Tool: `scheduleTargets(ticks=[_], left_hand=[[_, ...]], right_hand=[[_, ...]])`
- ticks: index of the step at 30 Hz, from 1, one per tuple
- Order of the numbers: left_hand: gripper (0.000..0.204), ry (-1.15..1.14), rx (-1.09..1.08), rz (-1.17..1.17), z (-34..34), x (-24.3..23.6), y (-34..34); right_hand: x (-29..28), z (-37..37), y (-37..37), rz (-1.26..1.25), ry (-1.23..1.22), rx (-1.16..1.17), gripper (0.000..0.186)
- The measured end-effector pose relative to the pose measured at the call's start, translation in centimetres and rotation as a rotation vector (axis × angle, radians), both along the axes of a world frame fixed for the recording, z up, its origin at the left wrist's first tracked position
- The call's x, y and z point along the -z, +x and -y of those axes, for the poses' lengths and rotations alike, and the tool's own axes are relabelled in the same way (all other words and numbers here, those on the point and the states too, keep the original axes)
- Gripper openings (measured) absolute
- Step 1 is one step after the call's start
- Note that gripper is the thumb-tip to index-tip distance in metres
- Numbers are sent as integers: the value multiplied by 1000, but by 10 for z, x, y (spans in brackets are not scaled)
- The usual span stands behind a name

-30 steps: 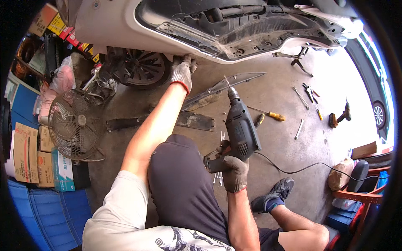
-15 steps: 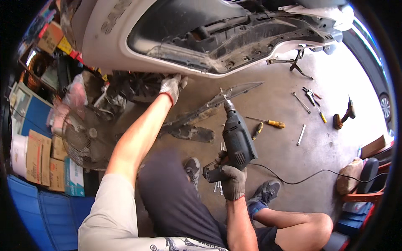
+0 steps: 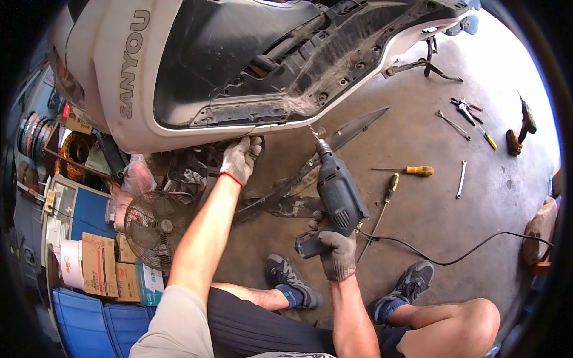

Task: Drilling holes into the plastic body panel of a motor scooter.

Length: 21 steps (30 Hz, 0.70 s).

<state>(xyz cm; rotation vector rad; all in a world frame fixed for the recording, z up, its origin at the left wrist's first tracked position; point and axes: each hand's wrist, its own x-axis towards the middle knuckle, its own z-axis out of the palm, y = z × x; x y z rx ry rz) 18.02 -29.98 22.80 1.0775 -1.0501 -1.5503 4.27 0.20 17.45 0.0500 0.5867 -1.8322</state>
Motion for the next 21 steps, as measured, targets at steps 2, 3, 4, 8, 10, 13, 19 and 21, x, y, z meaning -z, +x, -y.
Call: scheduleTargets(ticks=[2,3,4,8,10,13,19,21], left_hand=[[17,3,-20,-74,-2,7,-6],[17,-4,-14,-114,-3,9,-7],[17,25,2,-143,-3,9,-6],[17,36,-35,-251,-11,21,-9],[16,13,-58,-249,-11,23,-7],[17,-25,-88,-251,-16,29,-10],[22,-54,-201,-216,-17,42,-16],[21,-27,-245,-195,-18,43,-20]], right_hand=[[1,5,-5,6,14,17,56],[3,7,-8,7,27,33,54],[10,8,-10,14,24,39,56],[27,12,-22,82,97,57,61],[35,13,-29,101,101,60,62],[42,14,-46,133,125,58,63],[72,19,-72,224,156,75,68],[77,22,-77,259,172,72,69]])
